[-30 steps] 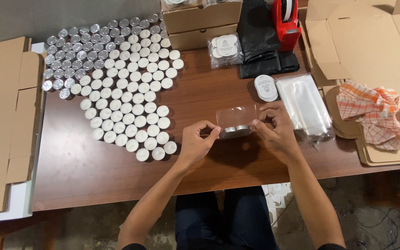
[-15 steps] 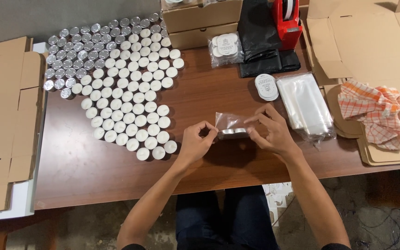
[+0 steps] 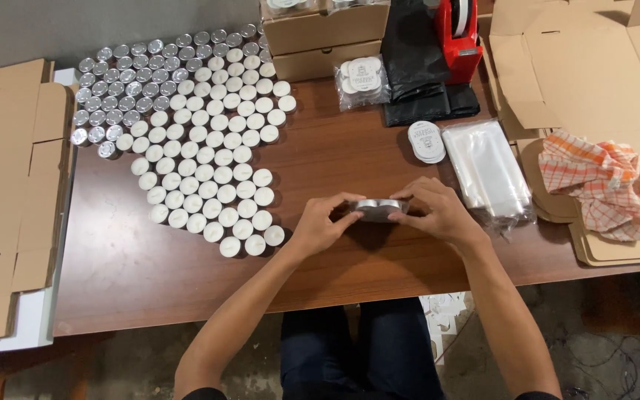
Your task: Cleaning individual tea light candles with a cloth and placing them into small plastic bags for packaging.
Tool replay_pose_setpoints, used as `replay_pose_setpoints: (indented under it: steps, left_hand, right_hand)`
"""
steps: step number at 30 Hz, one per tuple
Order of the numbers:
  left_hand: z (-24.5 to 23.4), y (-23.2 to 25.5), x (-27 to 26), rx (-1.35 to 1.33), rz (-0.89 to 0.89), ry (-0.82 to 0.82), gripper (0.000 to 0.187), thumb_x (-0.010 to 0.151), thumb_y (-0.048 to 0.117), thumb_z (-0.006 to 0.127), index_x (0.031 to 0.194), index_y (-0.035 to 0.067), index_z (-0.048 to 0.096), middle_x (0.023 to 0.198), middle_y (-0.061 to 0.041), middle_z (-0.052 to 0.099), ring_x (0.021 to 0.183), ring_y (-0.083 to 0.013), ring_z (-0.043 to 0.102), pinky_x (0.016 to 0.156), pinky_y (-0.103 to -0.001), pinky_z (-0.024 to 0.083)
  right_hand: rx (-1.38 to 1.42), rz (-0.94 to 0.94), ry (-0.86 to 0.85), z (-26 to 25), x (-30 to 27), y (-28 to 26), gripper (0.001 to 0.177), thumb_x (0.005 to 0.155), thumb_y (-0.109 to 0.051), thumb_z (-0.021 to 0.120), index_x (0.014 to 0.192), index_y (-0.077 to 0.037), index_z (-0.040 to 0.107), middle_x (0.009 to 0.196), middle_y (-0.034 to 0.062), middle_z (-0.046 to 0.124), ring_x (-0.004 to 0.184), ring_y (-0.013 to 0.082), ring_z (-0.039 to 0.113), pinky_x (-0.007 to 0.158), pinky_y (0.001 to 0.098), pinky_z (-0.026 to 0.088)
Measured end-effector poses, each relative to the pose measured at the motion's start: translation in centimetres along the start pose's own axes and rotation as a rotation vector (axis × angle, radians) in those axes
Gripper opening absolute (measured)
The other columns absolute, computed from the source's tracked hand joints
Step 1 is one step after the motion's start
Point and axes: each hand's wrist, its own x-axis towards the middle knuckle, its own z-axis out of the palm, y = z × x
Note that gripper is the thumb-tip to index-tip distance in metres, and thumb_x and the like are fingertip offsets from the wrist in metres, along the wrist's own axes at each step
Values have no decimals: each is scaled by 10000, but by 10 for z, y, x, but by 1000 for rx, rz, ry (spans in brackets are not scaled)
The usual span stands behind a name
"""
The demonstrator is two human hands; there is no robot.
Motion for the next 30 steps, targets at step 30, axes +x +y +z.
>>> replay_pose_setpoints:
  steps: [30]
  left_hand:
    - [-2,-2,43,-387,-385,591,168,905,185,786,1043,96,815,808,-23,748,777,-58,600,738,-265,548]
  right_hand:
    - [736,641,-54,19,65,21,153,976,-145,712,1015,0,679,865,77,743,805,130,659,807,351,587]
